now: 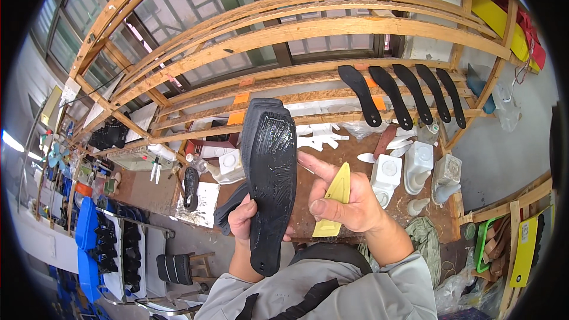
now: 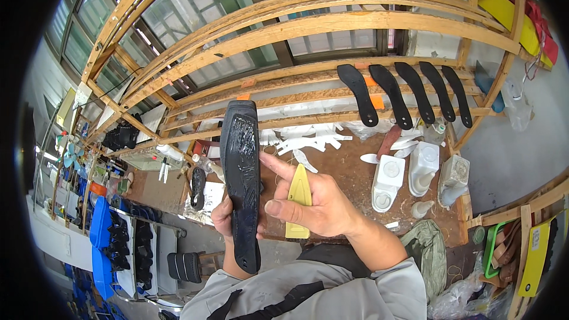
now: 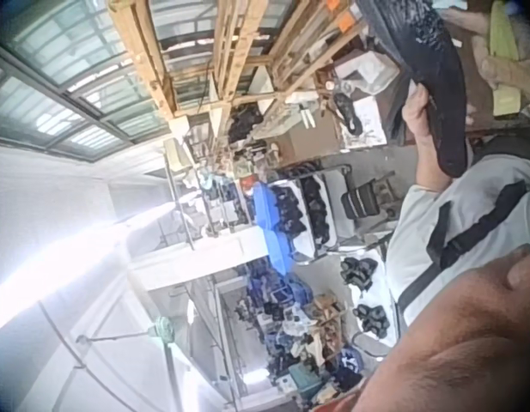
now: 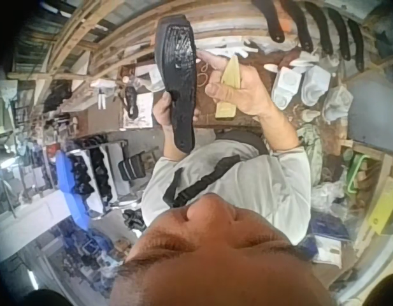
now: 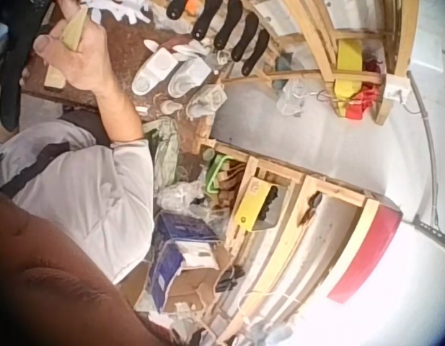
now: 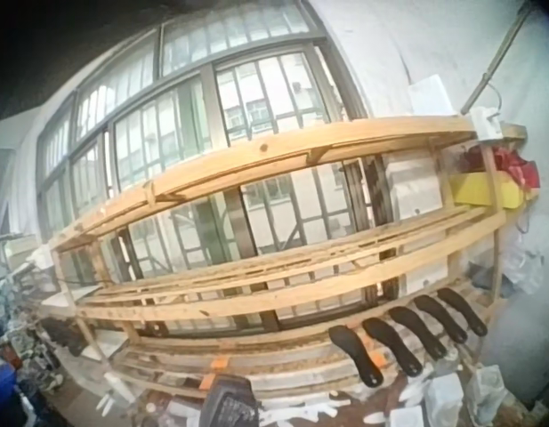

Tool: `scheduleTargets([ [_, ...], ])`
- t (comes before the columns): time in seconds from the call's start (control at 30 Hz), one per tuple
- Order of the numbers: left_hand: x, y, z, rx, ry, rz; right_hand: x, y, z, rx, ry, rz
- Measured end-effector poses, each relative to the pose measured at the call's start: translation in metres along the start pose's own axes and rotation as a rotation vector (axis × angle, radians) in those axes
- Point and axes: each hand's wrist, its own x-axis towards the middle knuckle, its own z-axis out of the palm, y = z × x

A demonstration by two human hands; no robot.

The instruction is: Applying adhesive to the bottom of shoe outsoles with a brush and placing them on a rack.

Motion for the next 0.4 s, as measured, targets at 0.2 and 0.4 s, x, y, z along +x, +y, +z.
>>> scheduleTargets([
  [0.2,-0.003,-0.002,0.019,0.292,0.168,-0.003,-0.008,-0.005,-0.004,-0.128,0.036,0.001],
  [0.4,-0.003,-0.001,0.019,0.416,0.179,0.058,-0.013,-0.012,-0.016,-0.426,-0.068,-0.204],
])
